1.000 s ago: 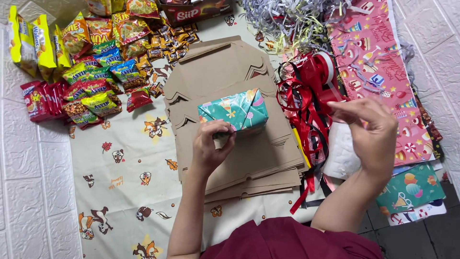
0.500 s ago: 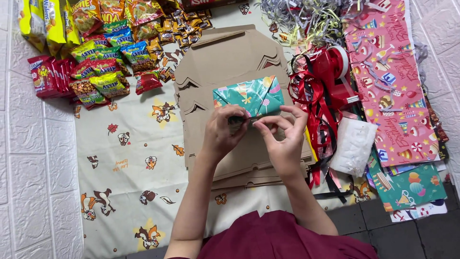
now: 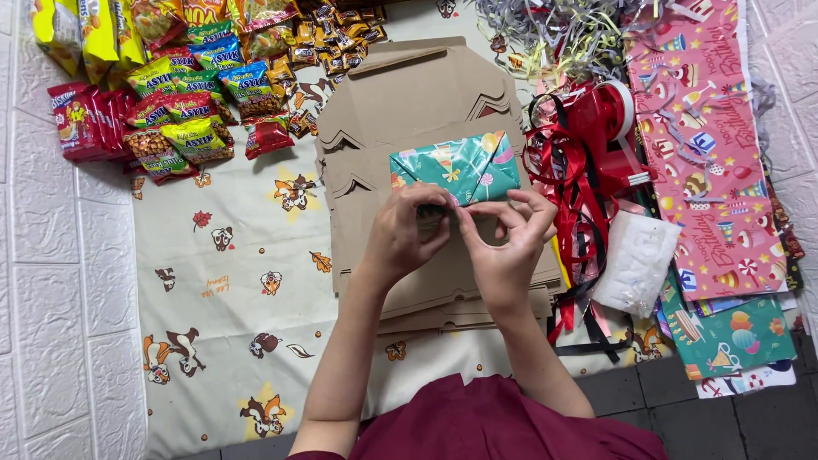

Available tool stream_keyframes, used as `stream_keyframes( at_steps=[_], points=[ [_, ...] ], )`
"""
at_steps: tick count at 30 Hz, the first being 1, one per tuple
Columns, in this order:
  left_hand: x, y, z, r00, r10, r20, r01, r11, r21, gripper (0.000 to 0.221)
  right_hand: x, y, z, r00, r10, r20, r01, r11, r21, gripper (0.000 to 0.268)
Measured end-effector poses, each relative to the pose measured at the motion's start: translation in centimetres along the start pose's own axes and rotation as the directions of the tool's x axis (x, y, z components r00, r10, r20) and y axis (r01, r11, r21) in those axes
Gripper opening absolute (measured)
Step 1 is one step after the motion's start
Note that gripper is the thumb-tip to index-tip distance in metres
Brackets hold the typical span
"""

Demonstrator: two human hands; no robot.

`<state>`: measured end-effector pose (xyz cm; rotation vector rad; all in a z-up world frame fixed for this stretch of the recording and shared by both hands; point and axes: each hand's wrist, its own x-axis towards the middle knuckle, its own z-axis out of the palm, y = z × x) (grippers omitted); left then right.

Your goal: Folding a small piece of patterned paper into a gift box or pouch

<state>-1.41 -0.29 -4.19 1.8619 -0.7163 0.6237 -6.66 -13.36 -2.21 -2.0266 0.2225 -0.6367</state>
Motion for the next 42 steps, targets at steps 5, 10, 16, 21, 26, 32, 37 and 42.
stream_keyframes(
  at_steps=[5,10,16,21,26,32,37,42],
  points=[
    [0.7,1.0,-0.7,1.000,-0.014,0.027,0.016,0.997,-0.074,0.034,0.1,0.4,0.2,1.000,0.008,-0.004,-0.008,1.000,0.021,0.055],
    [0.5,0.6,0.2,0.999,-0.048,-0.019,0.047,0.996,-0.075,0.027,0.3,0.2,0.2,1.000,0.010,-0.003,-0.010,1.000,0.027,0.053],
    [0.7,0.8,0.7,0.992,-0.110,-0.066,0.108,0.994,-0.025,0.026,0.5,0.1,0.0,0.999,0.048,0.022,-0.050,0.995,0.085,0.052],
    [2.5,3.1,-0.5,0.958,-0.286,-0.002,0.285,0.955,-0.086,0.024,0.6,-0.1,-0.2,0.997,0.073,0.030,-0.076,0.991,0.108,0.049],
    [3.3,3.9,-0.8,0.935,-0.351,0.038,0.353,0.934,-0.062,0.024,0.8,0.1,-0.3,0.996,0.078,0.048,-0.084,0.989,0.123,0.048],
    [2.9,3.8,-0.4,0.915,-0.400,0.044,0.402,0.915,-0.033,0.022,1.1,-0.1,-0.7,0.982,0.158,0.107,-0.180,0.954,0.240,0.048],
    [2.8,3.8,-0.4,0.906,-0.421,0.037,0.422,0.906,-0.022,0.021,1.3,0.0,-1.5,0.952,0.180,0.248,-0.271,0.872,0.408,0.046],
    [2.7,3.8,-0.2,0.910,-0.414,0.033,0.415,0.910,-0.017,0.022,0.3,1.9,-0.8,0.840,0.379,0.389,-0.542,0.552,0.633,0.040]
  ],
)
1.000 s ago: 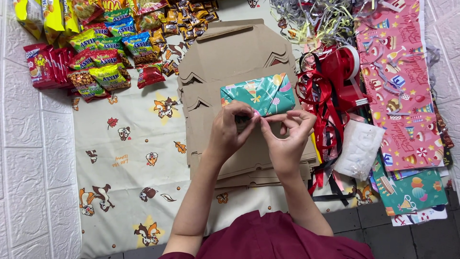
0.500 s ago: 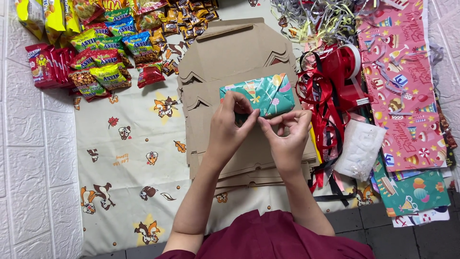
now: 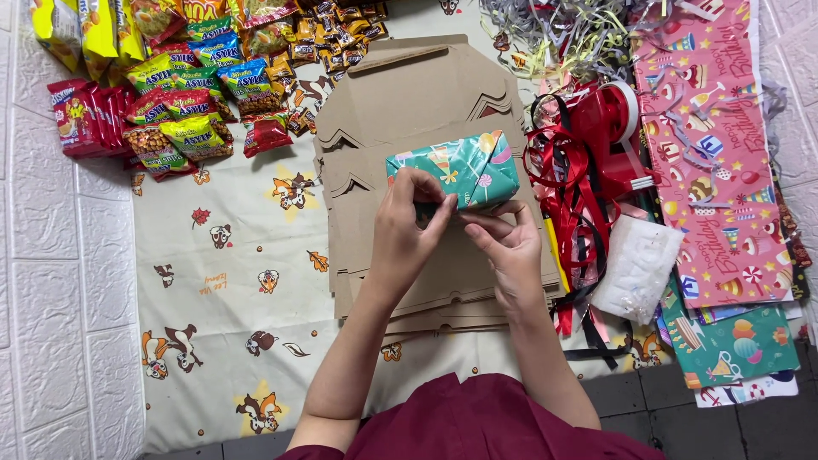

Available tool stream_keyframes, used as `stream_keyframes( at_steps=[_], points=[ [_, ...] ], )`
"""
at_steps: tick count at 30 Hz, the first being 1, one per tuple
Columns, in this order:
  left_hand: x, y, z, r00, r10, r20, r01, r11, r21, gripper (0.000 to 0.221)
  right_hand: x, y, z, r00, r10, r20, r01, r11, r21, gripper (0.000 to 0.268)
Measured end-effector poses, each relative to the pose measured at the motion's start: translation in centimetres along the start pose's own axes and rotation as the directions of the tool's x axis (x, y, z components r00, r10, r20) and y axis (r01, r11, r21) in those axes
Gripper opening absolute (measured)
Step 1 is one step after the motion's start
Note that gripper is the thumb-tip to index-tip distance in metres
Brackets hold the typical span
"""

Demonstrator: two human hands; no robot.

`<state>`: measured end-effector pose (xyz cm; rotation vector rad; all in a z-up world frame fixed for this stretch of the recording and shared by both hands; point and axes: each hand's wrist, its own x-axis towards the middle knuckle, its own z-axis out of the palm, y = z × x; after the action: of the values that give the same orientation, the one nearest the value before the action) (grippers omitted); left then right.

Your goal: Folding a small piece of patterned paper into a gift box or pouch

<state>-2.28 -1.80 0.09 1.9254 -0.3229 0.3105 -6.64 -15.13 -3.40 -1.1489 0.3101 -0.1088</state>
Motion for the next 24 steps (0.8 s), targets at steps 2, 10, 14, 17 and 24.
stream_keyframes(
  at_steps=[2,10,14,17,24],
  points=[
    [0.0,-0.1,0.0,1.000,0.000,0.000,0.000,1.000,-0.001,0.022,0.2,0.8,-0.4,0.999,0.052,0.003,-0.052,0.995,0.084,0.038],
    [-0.1,-0.4,0.2,1.000,0.000,0.002,0.000,1.000,-0.006,0.021,-0.8,0.7,0.5,0.997,0.056,-0.059,-0.047,0.988,0.149,0.037],
    [-0.1,-0.2,0.2,1.000,0.007,0.009,-0.007,1.000,-0.006,0.021,-1.2,1.4,0.0,0.983,0.178,-0.051,-0.156,0.945,0.288,0.035],
    [0.0,-0.3,-0.1,1.000,0.007,-0.001,-0.007,1.000,-0.012,0.021,-1.0,2.7,-0.8,0.969,0.235,-0.072,-0.200,0.926,0.319,0.031],
    [-0.1,-0.6,0.0,0.999,0.039,-0.013,-0.039,0.999,-0.009,0.021,-1.4,5.0,-0.9,0.994,0.091,-0.055,-0.081,0.983,0.167,0.012]
  ],
)
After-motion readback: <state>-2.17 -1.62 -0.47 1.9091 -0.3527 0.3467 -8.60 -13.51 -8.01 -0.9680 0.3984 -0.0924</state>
